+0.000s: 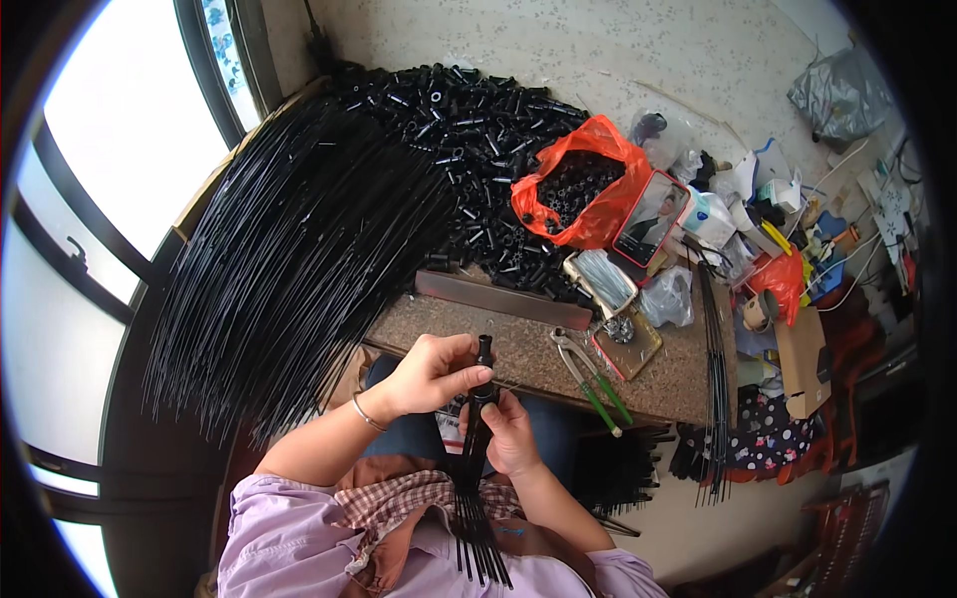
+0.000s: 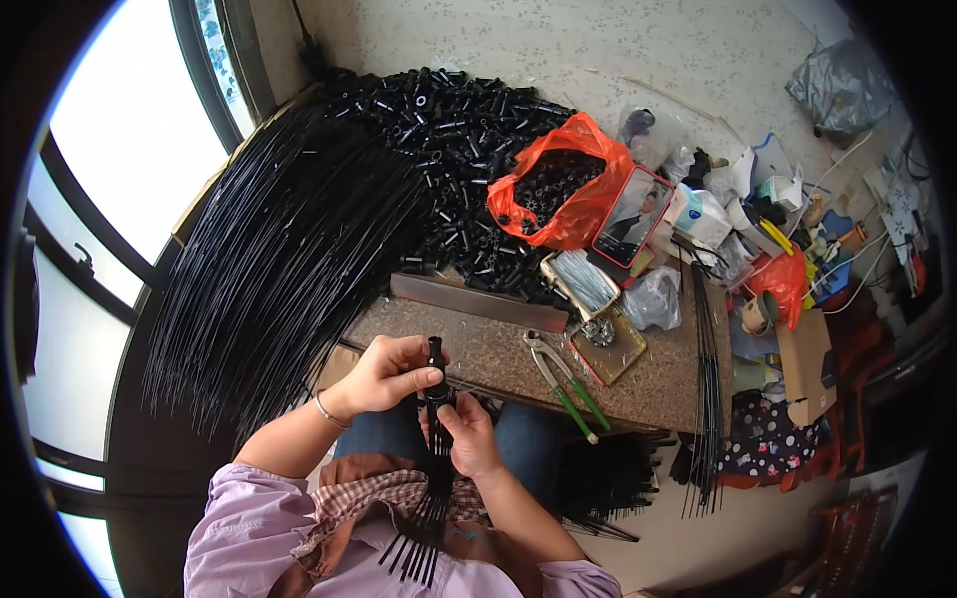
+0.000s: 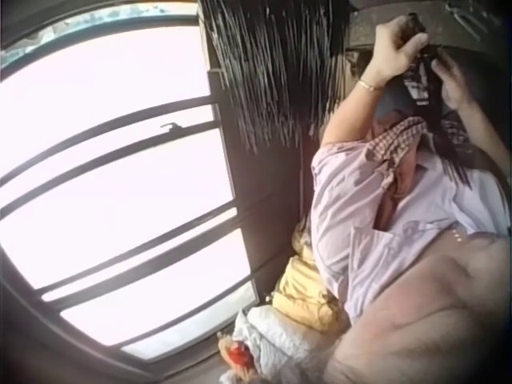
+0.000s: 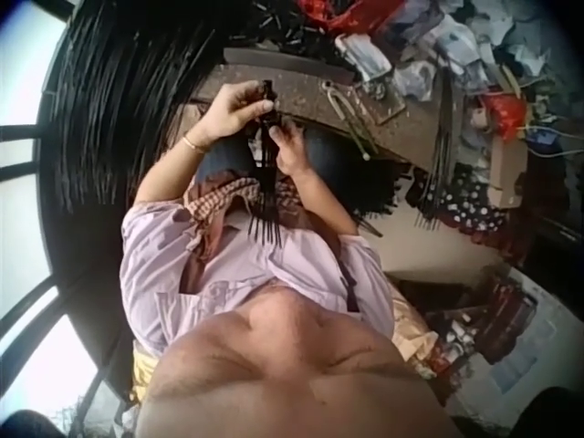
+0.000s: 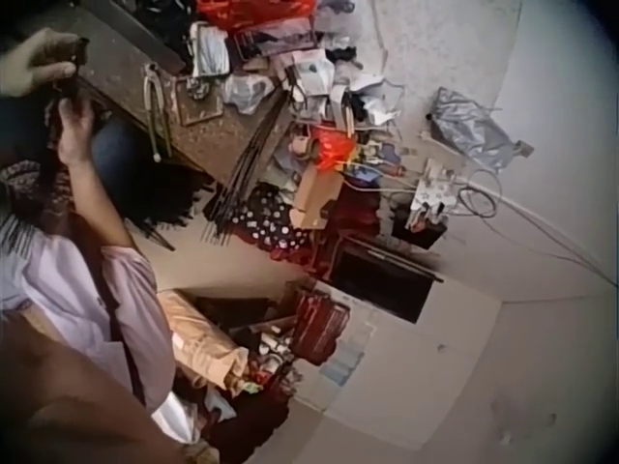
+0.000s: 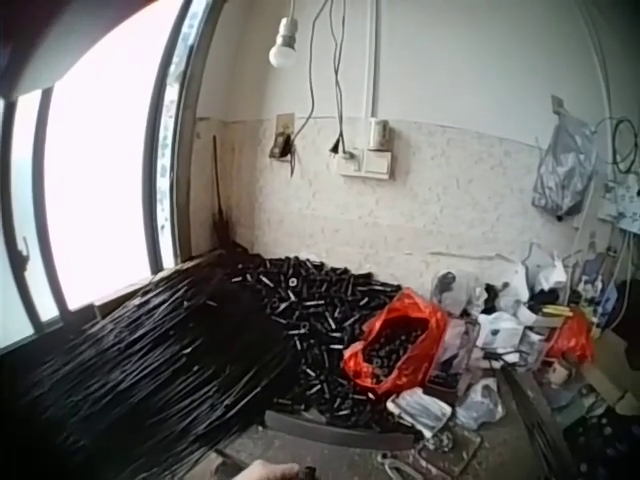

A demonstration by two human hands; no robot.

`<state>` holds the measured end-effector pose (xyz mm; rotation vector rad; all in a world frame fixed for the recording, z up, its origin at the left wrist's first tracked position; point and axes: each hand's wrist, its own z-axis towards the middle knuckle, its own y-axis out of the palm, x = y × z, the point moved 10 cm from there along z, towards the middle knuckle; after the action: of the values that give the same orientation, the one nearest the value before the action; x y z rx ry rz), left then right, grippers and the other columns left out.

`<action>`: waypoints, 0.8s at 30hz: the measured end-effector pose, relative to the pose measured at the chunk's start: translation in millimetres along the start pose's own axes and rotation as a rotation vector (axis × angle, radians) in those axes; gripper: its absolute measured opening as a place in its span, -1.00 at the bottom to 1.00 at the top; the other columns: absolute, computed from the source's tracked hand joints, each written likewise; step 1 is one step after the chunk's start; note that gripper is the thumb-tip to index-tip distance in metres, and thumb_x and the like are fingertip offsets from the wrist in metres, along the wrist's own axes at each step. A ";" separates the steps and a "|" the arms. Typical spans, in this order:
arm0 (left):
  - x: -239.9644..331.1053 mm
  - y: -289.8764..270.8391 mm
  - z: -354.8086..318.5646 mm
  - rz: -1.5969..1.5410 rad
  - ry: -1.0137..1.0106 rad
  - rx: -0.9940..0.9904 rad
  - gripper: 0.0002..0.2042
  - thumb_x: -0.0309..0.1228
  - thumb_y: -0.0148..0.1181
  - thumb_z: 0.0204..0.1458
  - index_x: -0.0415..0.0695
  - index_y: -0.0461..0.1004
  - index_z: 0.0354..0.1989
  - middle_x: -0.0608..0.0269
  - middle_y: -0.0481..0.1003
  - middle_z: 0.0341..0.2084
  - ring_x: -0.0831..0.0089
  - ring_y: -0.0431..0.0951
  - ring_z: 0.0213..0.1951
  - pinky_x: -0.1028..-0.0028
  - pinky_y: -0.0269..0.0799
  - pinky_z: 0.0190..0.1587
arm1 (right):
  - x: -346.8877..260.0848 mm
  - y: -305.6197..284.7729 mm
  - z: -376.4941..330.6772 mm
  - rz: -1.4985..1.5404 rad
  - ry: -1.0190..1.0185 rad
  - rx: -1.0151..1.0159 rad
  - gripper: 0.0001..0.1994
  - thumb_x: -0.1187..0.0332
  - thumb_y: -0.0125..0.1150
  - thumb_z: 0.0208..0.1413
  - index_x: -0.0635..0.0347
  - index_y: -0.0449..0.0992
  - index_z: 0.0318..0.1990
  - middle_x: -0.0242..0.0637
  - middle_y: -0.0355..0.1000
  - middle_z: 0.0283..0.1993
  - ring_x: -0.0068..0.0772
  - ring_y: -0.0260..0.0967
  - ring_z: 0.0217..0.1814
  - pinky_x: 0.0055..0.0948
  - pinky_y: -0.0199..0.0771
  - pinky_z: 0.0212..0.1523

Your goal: Assembling product components by inserting black rods into a base and using pliers for manipulation.

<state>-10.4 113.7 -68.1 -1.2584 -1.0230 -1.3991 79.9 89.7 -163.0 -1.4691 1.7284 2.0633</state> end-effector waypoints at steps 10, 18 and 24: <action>48.5 15.1 -25.4 0.481 0.470 0.111 -0.49 -0.30 0.39 -0.32 -0.26 0.37 -0.17 0.08 0.42 -0.35 0.15 0.40 -0.26 0.31 0.32 -0.17 | -15.0 2.9 -5.8 -0.013 -0.064 0.002 -0.74 0.28 0.15 0.07 0.15 0.34 -0.12 -0.30 0.40 -0.22 -0.45 0.39 -0.25 -0.40 0.46 -0.21; 15.8 12.2 -15.3 0.188 0.255 0.011 -0.70 -0.44 0.36 -0.29 -0.22 0.45 -0.34 0.15 0.47 -0.43 0.24 0.45 -0.28 0.22 0.23 0.03 | -11.7 -2.7 -4.2 -0.049 -0.083 -0.014 -0.61 0.24 0.14 0.06 0.13 0.27 0.03 -0.29 0.33 -0.12 -0.42 0.35 -0.28 -0.43 0.41 -0.32; -0.4 13.6 -12.0 -0.022 0.266 -0.084 -0.71 -0.51 0.34 -0.25 -0.19 0.49 -0.28 0.24 0.49 -0.38 0.32 0.45 -0.22 0.15 0.08 0.18 | -10.7 3.7 -7.7 0.027 -0.061 -0.125 -0.58 0.25 0.15 0.06 0.11 0.24 0.05 -0.29 0.33 -0.31 -0.41 0.31 -0.36 -0.42 0.37 -0.38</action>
<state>0.7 99.5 -70.1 -1.0877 -0.8050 -1.5911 88.0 87.5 -152.3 -1.4058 1.6342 2.2424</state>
